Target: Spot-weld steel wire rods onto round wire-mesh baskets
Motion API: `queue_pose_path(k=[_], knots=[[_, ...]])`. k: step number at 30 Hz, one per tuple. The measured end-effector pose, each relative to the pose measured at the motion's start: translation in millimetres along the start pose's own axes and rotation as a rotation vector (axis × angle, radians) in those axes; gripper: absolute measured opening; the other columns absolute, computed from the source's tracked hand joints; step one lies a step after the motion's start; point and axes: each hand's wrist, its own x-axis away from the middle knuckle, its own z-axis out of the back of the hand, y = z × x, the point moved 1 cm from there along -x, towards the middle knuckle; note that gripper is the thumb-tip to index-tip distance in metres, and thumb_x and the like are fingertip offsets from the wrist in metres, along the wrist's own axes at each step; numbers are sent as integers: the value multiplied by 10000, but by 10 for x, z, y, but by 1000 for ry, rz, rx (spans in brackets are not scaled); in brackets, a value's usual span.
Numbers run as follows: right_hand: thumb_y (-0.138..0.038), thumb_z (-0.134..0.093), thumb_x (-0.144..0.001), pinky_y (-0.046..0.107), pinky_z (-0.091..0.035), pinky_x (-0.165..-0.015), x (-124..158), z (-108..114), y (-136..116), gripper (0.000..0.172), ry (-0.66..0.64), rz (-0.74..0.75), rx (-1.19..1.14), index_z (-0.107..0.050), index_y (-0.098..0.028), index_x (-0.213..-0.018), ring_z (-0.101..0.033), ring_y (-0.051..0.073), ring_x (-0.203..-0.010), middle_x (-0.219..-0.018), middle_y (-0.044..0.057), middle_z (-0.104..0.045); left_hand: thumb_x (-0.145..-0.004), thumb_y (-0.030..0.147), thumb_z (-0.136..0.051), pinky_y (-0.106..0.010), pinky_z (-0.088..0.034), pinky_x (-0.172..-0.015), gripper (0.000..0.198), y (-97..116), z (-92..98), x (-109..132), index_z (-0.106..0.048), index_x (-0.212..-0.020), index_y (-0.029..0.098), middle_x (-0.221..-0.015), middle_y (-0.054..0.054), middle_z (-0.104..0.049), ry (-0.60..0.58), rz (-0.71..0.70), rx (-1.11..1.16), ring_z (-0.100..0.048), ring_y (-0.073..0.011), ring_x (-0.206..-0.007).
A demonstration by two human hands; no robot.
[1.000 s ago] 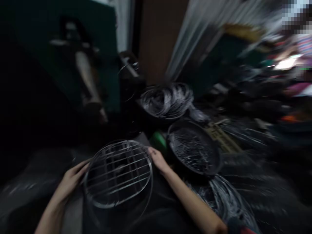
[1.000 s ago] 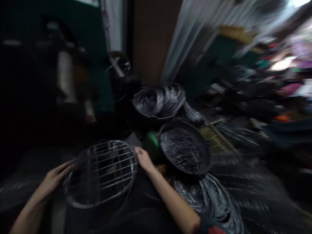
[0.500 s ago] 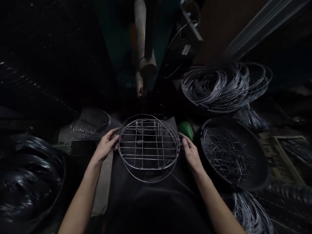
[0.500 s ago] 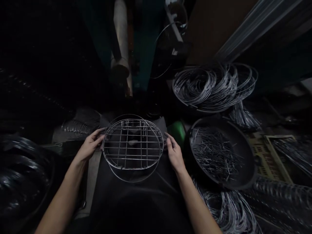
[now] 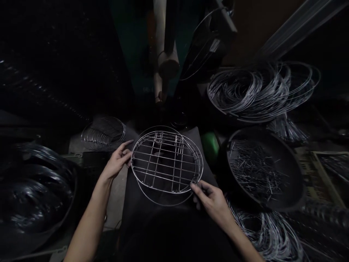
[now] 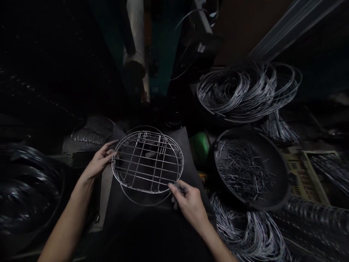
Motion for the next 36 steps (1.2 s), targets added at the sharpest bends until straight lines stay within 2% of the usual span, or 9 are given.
queue_pose_path(k=[3,8,11,15,18,22,27,31,36], knots=[[-598,-525,-830,225,-364,-422,23,7,-4,448,45,62,147,-522,-208,-609,-480,112,-420,-498,-25,-514,-792,365,-686,-172,-426,-466,650,-65,1,59,-443,-1360,164,-630,45,-524,43,-1,-3,-513,-78,-491],[-541,-428,-898,231,-347,-458,70,10,-53,467,179,322,444,-469,-217,-563,-414,99,-421,-474,-31,-450,-722,386,-742,-196,-461,-467,703,-152,-62,225,-475,-1334,166,-777,-4,-610,154,16,15,-542,-85,-508],[-510,-425,-902,236,-341,-478,-29,126,-119,463,350,421,574,-469,-213,-550,-402,94,-421,-478,-26,-450,-719,419,-738,-219,-488,-504,704,-159,-67,335,-480,-1331,183,-882,-33,-629,163,30,-8,-573,-102,-564],[-544,-404,-898,269,-447,-664,-446,368,-17,429,590,380,484,-639,-204,-786,-581,161,-661,-740,48,-650,-799,465,-653,-206,-456,-571,540,-190,17,326,-570,-1257,190,-903,-38,-641,242,-9,-136,-556,-100,-633],[-596,-347,-902,341,-494,-809,-696,368,285,545,488,231,169,-641,-175,-1088,-645,215,-882,-1014,107,-693,-825,491,-612,-210,-453,-673,499,-263,7,182,-602,-1217,183,-919,-44,-652,336,-60,-101,-572,-122,-754],[-622,-411,-872,397,-477,-926,-629,111,605,624,354,131,59,-580,-151,-1244,-608,257,-1090,-1147,139,-670,-831,546,-567,-229,-446,-722,480,-357,-243,-3,-648,-1109,164,-790,-26,-642,346,-99,21,-574,-138,-750],[-592,-406,-895,423,-440,-994,-706,72,450,600,378,181,-38,-534,-182,-1313,-622,231,-1071,-1100,105,-693,-872,493,-508,-208,-425,-660,419,-369,-529,-25,-634,-1105,169,-658,13,-576,478,-162,187,-519,-109,-626],[-609,-510,-835,407,-480,-941,-1121,302,323,556,296,172,-162,-626,-185,-1176,-638,225,-1017,-1047,86,-703,-847,447,-567,-202,-437,-689,494,-387,-457,-37,-553,-1254,168,-701,15,-608,414,-144,207,-545,-97,-651],[-538,-684,-717,422,-486,-912,-1438,386,329,578,216,199,-181,-634,-175,-1165,-638,238,-1002,-1126,97,-679,-778,382,-668,-221,-453,-716,589,-435,-217,-83,-535,-1310,167,-761,9,-632,338,-82,-67,-576,-116,-698]])
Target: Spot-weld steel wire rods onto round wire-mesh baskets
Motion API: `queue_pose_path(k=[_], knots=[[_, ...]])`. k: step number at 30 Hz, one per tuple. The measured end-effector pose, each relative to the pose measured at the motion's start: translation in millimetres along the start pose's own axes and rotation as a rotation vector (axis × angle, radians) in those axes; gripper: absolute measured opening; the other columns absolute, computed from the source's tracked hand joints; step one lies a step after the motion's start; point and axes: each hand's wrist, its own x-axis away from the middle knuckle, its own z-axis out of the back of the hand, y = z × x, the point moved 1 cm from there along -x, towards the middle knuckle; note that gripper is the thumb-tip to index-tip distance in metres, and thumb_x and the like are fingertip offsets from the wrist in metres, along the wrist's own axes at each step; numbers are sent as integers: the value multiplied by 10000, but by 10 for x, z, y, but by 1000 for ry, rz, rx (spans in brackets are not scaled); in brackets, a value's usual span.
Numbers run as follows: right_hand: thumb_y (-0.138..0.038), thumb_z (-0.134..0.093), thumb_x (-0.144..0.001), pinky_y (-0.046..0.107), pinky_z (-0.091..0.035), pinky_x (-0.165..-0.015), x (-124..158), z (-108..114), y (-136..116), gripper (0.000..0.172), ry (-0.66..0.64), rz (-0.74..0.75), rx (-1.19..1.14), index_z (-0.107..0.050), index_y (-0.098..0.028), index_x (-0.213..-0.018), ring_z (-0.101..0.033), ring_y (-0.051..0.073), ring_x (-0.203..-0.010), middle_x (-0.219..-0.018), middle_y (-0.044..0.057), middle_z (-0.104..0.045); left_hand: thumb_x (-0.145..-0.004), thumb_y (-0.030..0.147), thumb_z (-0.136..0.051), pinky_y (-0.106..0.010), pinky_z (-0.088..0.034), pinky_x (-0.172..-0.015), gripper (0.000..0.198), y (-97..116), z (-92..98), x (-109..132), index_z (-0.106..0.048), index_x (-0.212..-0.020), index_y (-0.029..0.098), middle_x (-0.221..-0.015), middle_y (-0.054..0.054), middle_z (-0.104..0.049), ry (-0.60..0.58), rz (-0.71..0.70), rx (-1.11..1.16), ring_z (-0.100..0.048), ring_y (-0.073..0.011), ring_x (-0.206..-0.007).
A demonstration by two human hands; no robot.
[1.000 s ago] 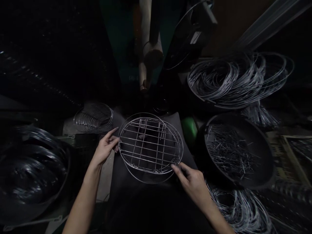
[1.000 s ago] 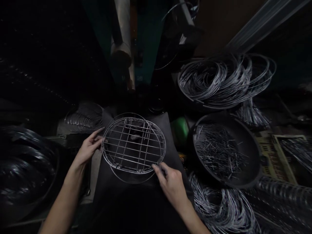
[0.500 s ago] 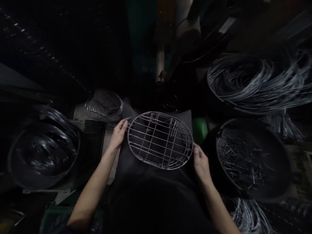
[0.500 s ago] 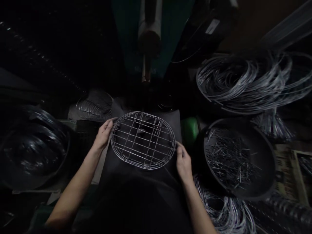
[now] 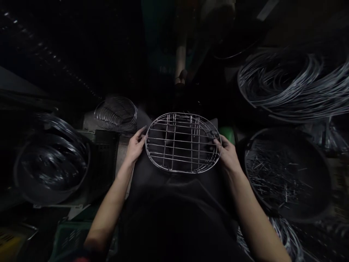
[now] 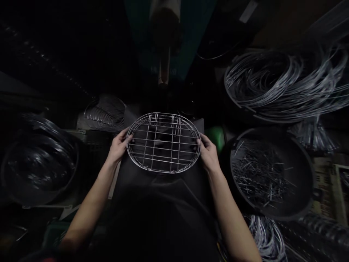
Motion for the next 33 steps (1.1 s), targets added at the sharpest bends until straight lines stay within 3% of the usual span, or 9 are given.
queue_pose_path(k=[4,7,11,16,20,23,25,29,33], knots=[[-526,-649,-750,444,-439,-979,-43,-11,-5,536,2,78,62,-657,-155,-1136,-608,257,-1085,-1162,112,-671,-810,434,-616,-280,-489,-776,509,74,45,-90,-622,-1227,141,-966,-64,-708,-92,-25,-247,-637,-199,-822],[-537,-636,-763,439,-429,-996,-27,28,-33,532,-23,123,139,-669,-153,-1130,-604,264,-1103,-1153,109,-679,-848,430,-569,-315,-481,-887,461,145,25,-143,-637,-1214,158,-1106,-61,-698,-122,-103,-412,-643,-255,-989],[-582,-636,-751,446,-444,-985,5,85,-4,577,-45,106,247,-674,-165,-1148,-609,285,-1104,-1153,102,-683,-879,389,-538,-292,-490,-886,426,114,-38,-164,-622,-1238,176,-1110,-41,-700,-76,-153,-525,-669,-239,-961],[-630,-615,-738,464,-436,-995,-8,70,160,612,16,86,368,-686,-173,-1139,-598,315,-1126,-1154,98,-685,-908,371,-498,-240,-501,-807,397,-20,-145,-173,-622,-1236,185,-1065,-44,-715,23,-193,-629,-684,-196,-864],[-632,-581,-756,450,-442,-993,24,60,169,597,12,119,392,-688,-178,-1128,-608,294,-1107,-1144,92,-686,-915,411,-491,-256,-498,-827,407,-40,-151,-131,-640,-1205,167,-1066,-66,-707,60,-278,-564,-667,-195,-898],[-598,-586,-782,459,-447,-990,93,102,13,537,56,152,363,-683,-207,-1138,-612,271,-1089,-1135,77,-685,-891,451,-522,-297,-476,-907,450,11,-69,-45,-628,-1215,158,-1084,-84,-682,126,-351,-476,-634,-196,-958],[-560,-560,-831,451,-437,-1012,142,125,-137,479,82,195,298,-670,-235,-1165,-603,251,-1110,-1158,63,-678,-898,478,-502,-319,-475,-925,493,59,1,15,-577,-1277,173,-1072,-83,-673,164,-313,-359,-628,-185,-949],[-518,-634,-803,426,-478,-986,182,73,-383,409,7,149,79,-703,-236,-1091,-630,252,-1077,-1102,58,-706,-873,519,-535,-341,-511,-890,583,195,50,46,-505,-1343,177,-980,-68,-700,-15,-141,-141,-649,-183,-890],[-450,-718,-749,434,-485,-987,220,3,-477,407,25,113,-22,-704,-212,-1079,-640,253,-1067,-1068,52,-720,-806,488,-647,-365,-431,-1041,583,367,15,-5,-571,-1281,158,-1195,-90,-657,-149,-186,-193,-585,-238,-1145]])
